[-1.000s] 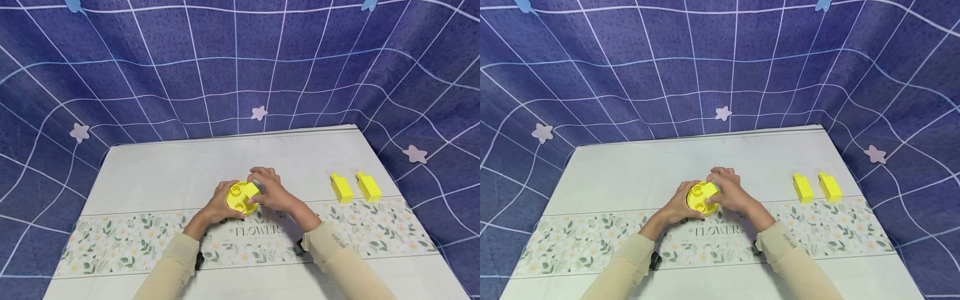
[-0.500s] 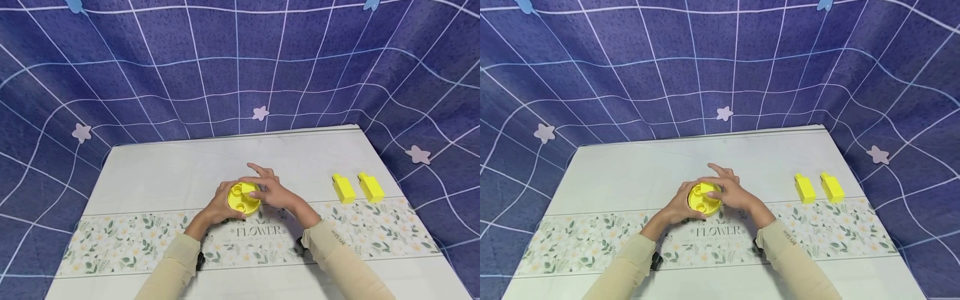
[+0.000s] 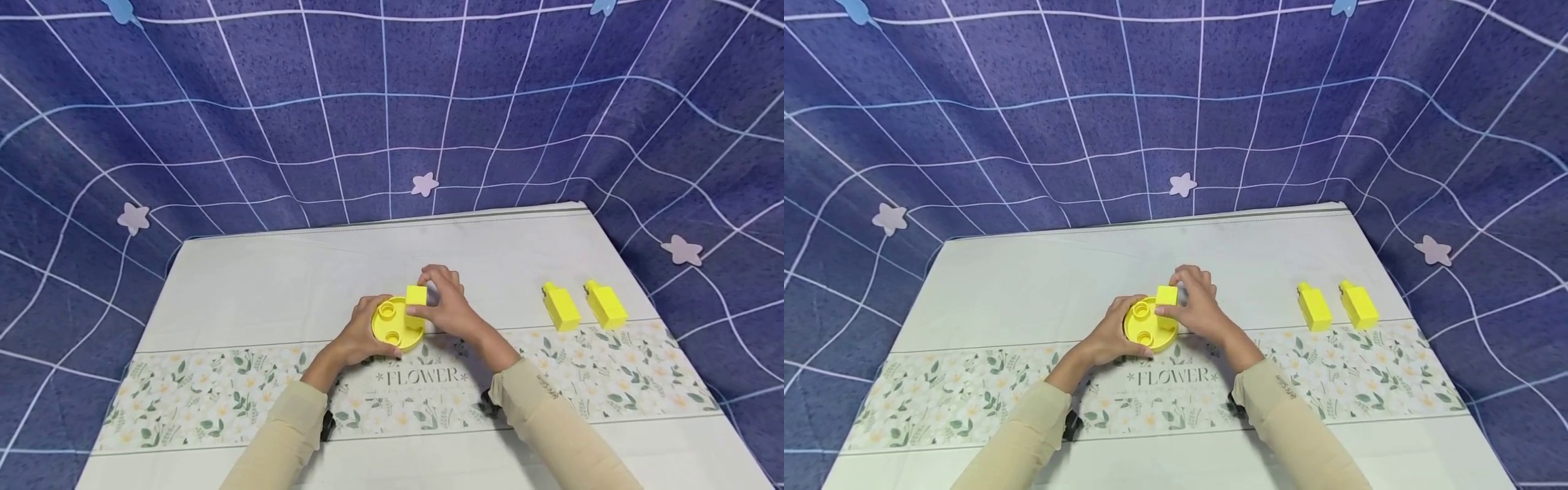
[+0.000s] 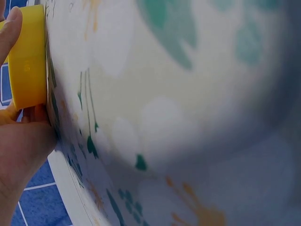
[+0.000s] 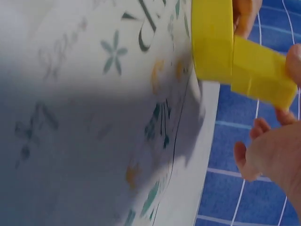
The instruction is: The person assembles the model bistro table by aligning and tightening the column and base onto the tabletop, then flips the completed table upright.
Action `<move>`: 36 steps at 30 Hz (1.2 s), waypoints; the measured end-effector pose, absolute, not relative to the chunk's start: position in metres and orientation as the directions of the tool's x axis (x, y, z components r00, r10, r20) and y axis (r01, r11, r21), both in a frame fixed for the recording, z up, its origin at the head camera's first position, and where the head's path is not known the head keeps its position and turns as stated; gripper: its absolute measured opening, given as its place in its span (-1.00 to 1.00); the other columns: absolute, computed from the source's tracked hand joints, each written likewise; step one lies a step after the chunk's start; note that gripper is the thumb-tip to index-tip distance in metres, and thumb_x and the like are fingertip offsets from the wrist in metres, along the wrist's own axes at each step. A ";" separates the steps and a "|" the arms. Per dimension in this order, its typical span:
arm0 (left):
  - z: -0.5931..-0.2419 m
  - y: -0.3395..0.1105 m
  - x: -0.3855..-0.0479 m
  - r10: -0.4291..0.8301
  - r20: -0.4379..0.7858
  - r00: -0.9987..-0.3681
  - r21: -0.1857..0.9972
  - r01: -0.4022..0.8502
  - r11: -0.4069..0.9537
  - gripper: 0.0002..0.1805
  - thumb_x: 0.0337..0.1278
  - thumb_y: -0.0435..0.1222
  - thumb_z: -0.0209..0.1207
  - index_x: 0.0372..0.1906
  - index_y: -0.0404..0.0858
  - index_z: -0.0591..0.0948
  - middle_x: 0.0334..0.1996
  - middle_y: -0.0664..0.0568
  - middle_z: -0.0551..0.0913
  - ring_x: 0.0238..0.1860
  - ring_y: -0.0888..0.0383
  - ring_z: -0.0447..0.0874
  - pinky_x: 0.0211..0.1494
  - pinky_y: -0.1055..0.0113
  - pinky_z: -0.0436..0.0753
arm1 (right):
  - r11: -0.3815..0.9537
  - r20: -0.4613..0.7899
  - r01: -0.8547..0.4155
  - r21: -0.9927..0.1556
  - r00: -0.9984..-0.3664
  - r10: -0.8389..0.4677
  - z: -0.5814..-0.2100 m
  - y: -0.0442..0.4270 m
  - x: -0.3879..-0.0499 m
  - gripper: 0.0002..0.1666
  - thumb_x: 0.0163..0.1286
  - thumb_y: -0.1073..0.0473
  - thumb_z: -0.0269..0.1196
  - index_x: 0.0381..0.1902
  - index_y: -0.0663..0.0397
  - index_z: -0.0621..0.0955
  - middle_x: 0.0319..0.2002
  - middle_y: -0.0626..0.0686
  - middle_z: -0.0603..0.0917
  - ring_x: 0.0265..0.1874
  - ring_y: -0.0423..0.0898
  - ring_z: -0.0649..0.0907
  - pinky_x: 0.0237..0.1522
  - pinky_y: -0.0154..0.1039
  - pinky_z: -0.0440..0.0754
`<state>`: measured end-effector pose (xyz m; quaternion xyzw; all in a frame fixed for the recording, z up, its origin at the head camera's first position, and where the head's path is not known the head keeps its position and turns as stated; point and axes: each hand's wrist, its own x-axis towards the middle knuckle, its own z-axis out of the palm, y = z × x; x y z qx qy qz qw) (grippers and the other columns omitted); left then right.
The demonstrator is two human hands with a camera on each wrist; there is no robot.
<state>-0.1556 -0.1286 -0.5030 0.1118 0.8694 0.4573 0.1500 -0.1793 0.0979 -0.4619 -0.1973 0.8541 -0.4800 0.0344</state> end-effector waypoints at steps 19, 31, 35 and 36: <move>-0.506 -0.127 -0.157 0.319 -0.152 -0.935 0.836 0.051 0.547 0.22 -0.62 -0.07 0.64 0.40 0.09 0.23 0.23 0.12 0.23 0.19 0.13 0.20 0.35 0.06 0.22 | 0.496 0.129 -0.311 -0.811 -0.921 -0.367 -0.460 0.108 -0.171 -0.45 0.00 0.07 0.52 -0.20 -0.04 0.40 0.32 0.10 0.30 0.20 0.09 0.19 0.22 0.18 0.14; -0.508 -0.128 -0.157 0.318 -0.149 -0.936 0.837 0.052 0.544 0.22 -0.61 -0.07 0.64 0.40 0.12 0.23 0.23 0.12 0.24 0.20 0.13 0.21 0.35 0.04 0.22 | 0.466 0.143 -0.331 -0.821 -0.908 -0.394 -0.460 0.121 -0.167 -0.60 0.16 0.14 0.42 -0.01 -0.15 0.67 0.40 -0.06 0.25 0.28 0.02 0.15 0.28 0.26 0.07; -0.507 -0.128 -0.157 0.320 -0.148 -0.936 0.840 0.052 0.541 0.21 -0.61 -0.06 0.64 0.39 0.12 0.23 0.23 0.12 0.23 0.19 0.13 0.21 0.35 0.04 0.23 | 0.454 0.161 -0.325 -0.830 -0.918 -0.363 -0.462 0.118 -0.164 -0.67 0.18 0.16 0.40 -0.06 -0.12 0.66 0.35 -0.01 0.32 0.27 0.00 0.17 0.28 0.23 0.07; -0.507 -0.128 -0.157 0.320 -0.147 -0.936 0.840 0.053 0.540 0.21 -0.61 -0.06 0.64 0.40 0.12 0.23 0.23 0.12 0.23 0.19 0.13 0.21 0.34 0.04 0.23 | 0.452 0.168 -0.330 -0.829 -0.917 -0.361 -0.463 0.118 -0.164 -0.66 0.19 0.16 0.40 -0.05 -0.11 0.66 0.34 0.00 0.33 0.27 0.01 0.17 0.28 0.22 0.07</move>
